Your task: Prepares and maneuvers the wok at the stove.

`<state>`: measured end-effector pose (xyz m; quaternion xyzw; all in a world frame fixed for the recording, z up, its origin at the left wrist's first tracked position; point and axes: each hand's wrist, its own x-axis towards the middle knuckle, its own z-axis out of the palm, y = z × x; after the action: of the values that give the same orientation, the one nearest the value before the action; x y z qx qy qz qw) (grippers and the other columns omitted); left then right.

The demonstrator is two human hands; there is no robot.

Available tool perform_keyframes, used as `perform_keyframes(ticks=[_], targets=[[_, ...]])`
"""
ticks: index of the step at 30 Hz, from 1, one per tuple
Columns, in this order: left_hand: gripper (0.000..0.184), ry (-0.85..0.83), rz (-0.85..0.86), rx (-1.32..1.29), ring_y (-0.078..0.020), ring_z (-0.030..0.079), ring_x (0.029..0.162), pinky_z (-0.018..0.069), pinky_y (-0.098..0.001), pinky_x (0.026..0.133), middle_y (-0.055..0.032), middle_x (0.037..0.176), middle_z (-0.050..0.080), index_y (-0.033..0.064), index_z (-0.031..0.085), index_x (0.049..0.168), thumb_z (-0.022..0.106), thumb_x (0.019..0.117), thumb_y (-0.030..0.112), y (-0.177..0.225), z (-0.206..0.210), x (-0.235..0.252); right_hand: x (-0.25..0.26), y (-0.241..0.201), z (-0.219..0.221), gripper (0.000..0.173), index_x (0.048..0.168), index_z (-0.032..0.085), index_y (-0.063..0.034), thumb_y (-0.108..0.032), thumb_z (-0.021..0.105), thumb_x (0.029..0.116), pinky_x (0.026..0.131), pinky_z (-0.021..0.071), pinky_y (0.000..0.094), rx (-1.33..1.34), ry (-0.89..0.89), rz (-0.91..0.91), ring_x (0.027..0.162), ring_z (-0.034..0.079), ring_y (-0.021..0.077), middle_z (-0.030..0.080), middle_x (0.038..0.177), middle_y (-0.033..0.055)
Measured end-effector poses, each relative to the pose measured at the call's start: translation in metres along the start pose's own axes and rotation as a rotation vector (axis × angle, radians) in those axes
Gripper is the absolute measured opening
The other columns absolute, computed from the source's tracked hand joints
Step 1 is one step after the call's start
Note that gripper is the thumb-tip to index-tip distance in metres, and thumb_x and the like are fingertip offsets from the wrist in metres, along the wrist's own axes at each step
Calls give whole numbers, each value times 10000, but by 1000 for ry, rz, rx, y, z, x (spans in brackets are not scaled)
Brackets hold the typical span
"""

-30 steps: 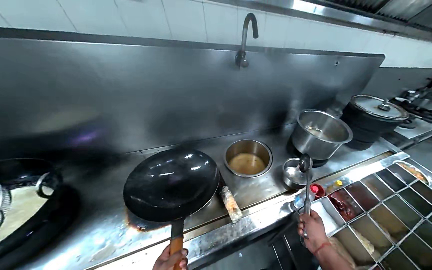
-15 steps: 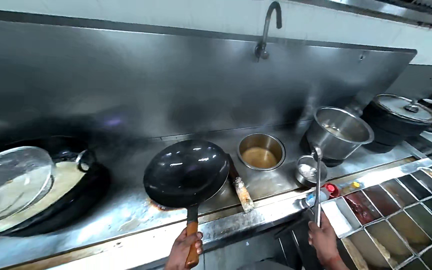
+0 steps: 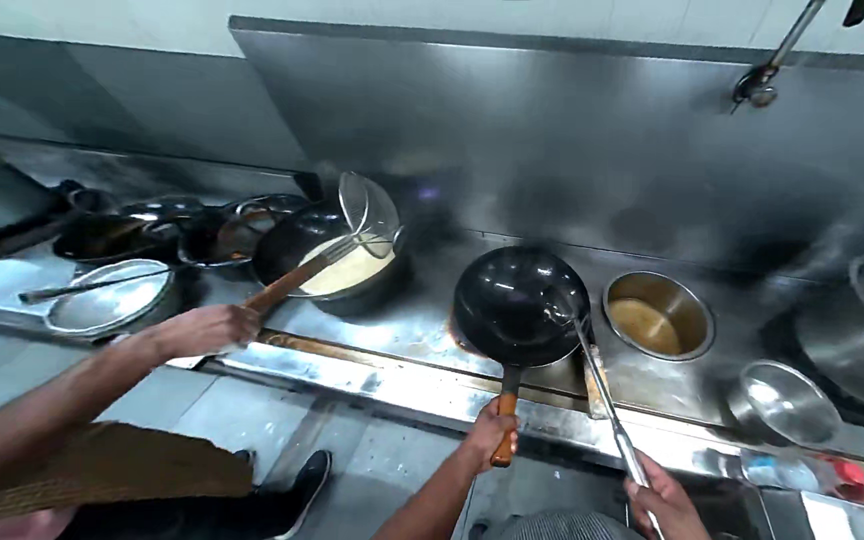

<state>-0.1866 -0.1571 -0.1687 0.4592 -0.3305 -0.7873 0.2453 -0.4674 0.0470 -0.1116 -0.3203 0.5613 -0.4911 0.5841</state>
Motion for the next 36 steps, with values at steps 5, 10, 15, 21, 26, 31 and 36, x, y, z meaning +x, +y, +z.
perform_keyframes(ticks=[5,10,15,21,26,31,36], targets=[[542,-1,-6,-4,-192,608,563,554,-326,492,-108,851,604,108,384,1419,617,937,20,-4,-1,-2,32,2,23,632,1539,389,-96,-90,584,938,432,470,313,-120,-69,96,469,497,139,552,696,48],[549,-10,-7,10,-190,609,562,558,-331,494,-98,835,594,113,386,1408,636,927,30,-6,-4,-2,70,-1,45,711,1597,328,-143,-114,604,943,433,477,334,-302,-91,157,474,504,160,582,777,76],[565,7,-23,48,-193,607,567,565,-344,509,-102,866,598,118,383,1438,635,937,43,-7,-6,-1,81,-5,39,718,1623,294,-197,-162,599,973,497,512,366,-562,-157,194,543,551,180,632,931,109],[549,3,-29,60,-198,610,562,567,-346,503,-107,860,608,120,405,1423,651,937,52,-9,-11,0,37,-24,-29,652,1556,427,-220,-141,625,940,467,464,348,-524,-217,224,509,496,159,599,792,75],[543,2,-23,66,-198,613,564,566,-343,500,-107,871,613,120,400,1414,651,937,53,-9,-12,0,17,-18,-43,680,1580,375,-155,-96,612,945,460,460,320,-417,-102,196,519,499,137,589,789,56],[530,-1,-23,61,-195,617,569,566,-339,502,-103,865,614,121,402,1410,640,942,46,-10,-14,0,29,-5,-19,664,1573,378,-164,-93,590,948,445,448,312,-309,-68,220,490,476,131,551,740,48],[522,-1,-19,68,-202,621,567,573,-346,505,-105,849,609,107,410,1397,644,935,41,-8,-13,-1,18,1,-6,563,1510,420,-135,-111,577,969,441,441,287,-180,-136,255,502,477,119,545,765,36]])
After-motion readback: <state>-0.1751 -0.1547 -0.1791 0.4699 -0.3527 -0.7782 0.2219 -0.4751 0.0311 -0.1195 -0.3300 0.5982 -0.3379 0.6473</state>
